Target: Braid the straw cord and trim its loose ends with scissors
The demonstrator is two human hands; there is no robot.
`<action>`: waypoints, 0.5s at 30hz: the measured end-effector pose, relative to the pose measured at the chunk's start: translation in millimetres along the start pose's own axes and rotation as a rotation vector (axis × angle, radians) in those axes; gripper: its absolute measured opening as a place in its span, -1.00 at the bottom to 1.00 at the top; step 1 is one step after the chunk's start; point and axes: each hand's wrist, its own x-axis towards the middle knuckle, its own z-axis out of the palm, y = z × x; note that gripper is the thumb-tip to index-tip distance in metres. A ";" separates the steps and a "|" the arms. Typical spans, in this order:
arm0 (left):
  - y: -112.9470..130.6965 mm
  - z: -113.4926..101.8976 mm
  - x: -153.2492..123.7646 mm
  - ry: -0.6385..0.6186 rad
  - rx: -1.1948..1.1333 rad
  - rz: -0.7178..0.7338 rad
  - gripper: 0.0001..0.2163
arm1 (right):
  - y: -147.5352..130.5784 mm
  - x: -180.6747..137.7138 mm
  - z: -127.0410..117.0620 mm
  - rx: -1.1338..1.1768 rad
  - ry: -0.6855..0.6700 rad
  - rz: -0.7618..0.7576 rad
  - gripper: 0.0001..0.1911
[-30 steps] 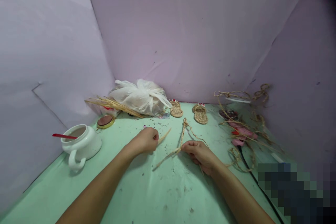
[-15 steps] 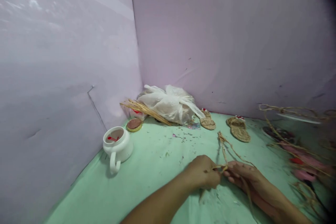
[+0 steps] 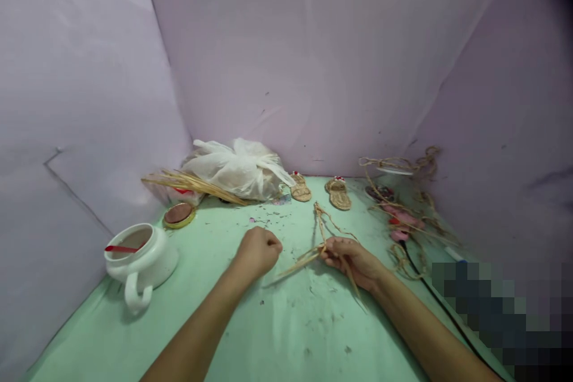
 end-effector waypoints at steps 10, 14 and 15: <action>54.6 65.3 24.6 -0.324 -0.122 -0.040 -0.74 | 3.1 -0.9 3.8 -0.049 -0.029 -0.071 -0.95; 48.3 53.7 18.4 -0.268 -0.154 -0.094 -0.75 | 2.9 -1.8 2.6 -0.087 -0.011 -0.078 -0.92; 45.0 44.3 16.1 -0.226 -0.153 -0.098 -0.76 | 2.6 -1.6 2.1 -0.099 -0.005 -0.076 -0.92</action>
